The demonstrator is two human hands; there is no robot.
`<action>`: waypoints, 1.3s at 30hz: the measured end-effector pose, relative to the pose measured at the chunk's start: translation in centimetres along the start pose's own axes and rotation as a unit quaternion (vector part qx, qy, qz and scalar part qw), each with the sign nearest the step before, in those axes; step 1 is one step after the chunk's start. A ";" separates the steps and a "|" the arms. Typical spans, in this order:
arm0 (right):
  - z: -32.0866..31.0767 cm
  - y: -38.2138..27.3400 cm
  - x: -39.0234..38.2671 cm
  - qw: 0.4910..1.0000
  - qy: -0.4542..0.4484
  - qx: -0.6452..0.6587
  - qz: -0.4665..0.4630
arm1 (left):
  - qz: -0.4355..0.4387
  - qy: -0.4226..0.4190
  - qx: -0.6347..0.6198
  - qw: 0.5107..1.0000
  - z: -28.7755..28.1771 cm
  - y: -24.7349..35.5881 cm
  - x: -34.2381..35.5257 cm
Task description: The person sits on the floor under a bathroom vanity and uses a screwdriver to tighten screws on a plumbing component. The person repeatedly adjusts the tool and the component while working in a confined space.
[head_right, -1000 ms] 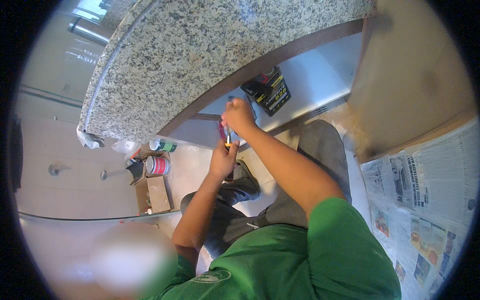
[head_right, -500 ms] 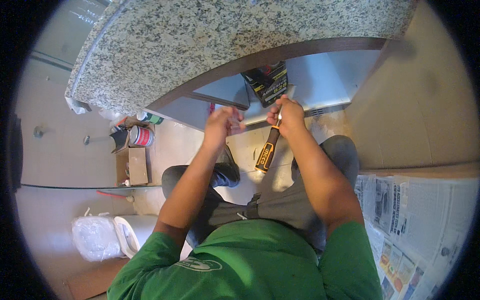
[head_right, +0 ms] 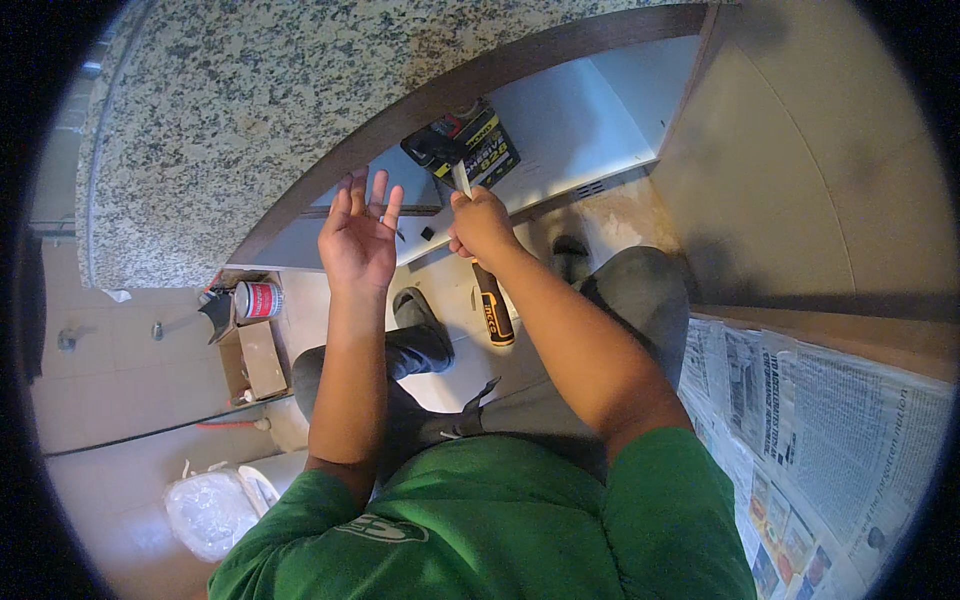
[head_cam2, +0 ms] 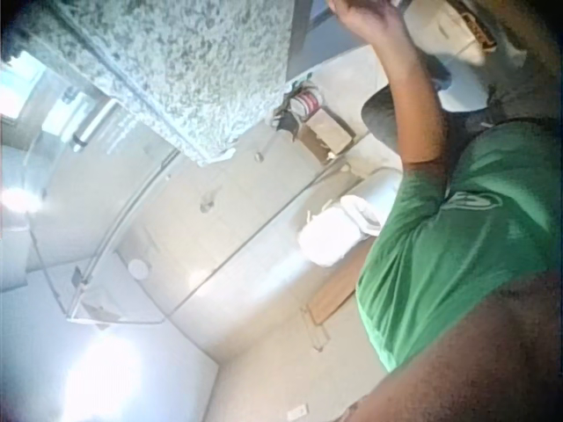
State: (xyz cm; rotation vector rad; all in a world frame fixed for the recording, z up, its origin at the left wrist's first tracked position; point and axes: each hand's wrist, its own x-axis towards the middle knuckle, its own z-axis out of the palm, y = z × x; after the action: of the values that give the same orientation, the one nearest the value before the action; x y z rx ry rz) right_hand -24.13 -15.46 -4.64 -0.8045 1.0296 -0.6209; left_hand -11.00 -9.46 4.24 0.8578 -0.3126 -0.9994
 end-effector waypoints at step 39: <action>0.3 -0.5 -0.8 0.995 0.015 -0.096 -0.035 | -0.119 0.017 -0.182 0.976 -0.9 1.5 2.6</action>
State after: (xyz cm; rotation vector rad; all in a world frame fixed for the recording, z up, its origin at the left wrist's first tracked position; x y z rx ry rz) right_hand -24.17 -15.08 -3.75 -1.0050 1.1041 -0.6017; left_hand -8.23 -10.80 4.44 0.5838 0.0081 -1.2172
